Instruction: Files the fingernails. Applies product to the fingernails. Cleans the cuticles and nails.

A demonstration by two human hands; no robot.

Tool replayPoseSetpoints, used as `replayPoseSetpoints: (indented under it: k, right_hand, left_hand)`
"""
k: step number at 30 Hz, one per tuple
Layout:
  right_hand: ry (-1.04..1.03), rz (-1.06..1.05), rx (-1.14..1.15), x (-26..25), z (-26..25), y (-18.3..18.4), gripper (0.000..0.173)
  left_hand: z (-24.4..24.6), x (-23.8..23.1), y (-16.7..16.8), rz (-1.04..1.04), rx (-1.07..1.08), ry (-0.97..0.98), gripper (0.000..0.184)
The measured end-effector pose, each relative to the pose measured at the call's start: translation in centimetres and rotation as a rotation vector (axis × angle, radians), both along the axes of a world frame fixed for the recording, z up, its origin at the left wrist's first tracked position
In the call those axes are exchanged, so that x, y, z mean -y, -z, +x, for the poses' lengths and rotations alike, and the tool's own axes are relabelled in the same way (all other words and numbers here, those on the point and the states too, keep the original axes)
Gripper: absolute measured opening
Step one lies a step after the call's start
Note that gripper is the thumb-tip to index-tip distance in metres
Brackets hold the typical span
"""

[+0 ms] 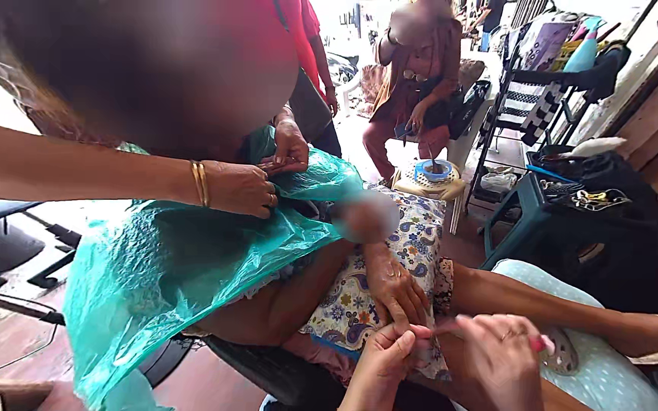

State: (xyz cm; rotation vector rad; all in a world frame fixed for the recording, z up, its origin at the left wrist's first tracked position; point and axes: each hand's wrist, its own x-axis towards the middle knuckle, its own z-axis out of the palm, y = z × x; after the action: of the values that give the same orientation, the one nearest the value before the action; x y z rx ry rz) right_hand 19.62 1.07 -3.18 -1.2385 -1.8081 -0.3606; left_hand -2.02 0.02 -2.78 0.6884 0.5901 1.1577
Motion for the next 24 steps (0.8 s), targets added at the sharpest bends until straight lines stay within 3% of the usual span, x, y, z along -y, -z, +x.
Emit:
replayPoseSetpoints:
  k: [3,7,9,12,14,17,20,22,24]
  right_hand:
    - [0.120,0.014,-0.151,-1.0,1.7,0.4,0.027]
    - [-0.200,0.084,-0.078,1.1,-2.5,0.9,0.016]
    - [-0.174,0.106,-0.032,0.8,-3.1,1.3,0.017]
    - [0.009,0.041,-0.109,-0.6,-0.5,0.9,0.022]
    - [-0.016,0.105,-0.152,-0.3,-0.1,0.5,0.022]
    - [-0.170,0.161,-0.033,1.6,-2.0,0.1,0.017]
    - [-0.023,0.153,0.026,0.9,-1.1,-0.1,0.019]
    - [0.090,0.115,-0.069,-0.1,1.0,-0.4,0.021]
    - [0.040,0.171,-0.121,0.4,1.0,-0.8,0.018]
  left_hand:
    - [-0.3,-0.1,0.0,0.040,-0.091,-0.016,0.035]
    - [-0.2,-0.2,0.0,0.180,-0.261,-0.036,0.047]
    - [-0.2,-0.1,-0.4,0.175,-0.275,-0.027,0.048]
    - [-0.4,0.0,-0.4,0.171,-0.227,0.010,0.050]
    - [-0.4,-0.1,-0.6,0.160,-0.152,0.053,0.049]
    - [0.1,-0.4,-0.7,0.173,-0.077,0.098,0.046]
    - [0.3,-0.4,-1.2,0.150,-0.096,0.077,0.046]
    - [0.0,-0.3,-1.5,0.142,-0.083,0.083,0.044]
    - [0.0,-0.1,-1.9,0.146,-0.089,0.090,0.044]
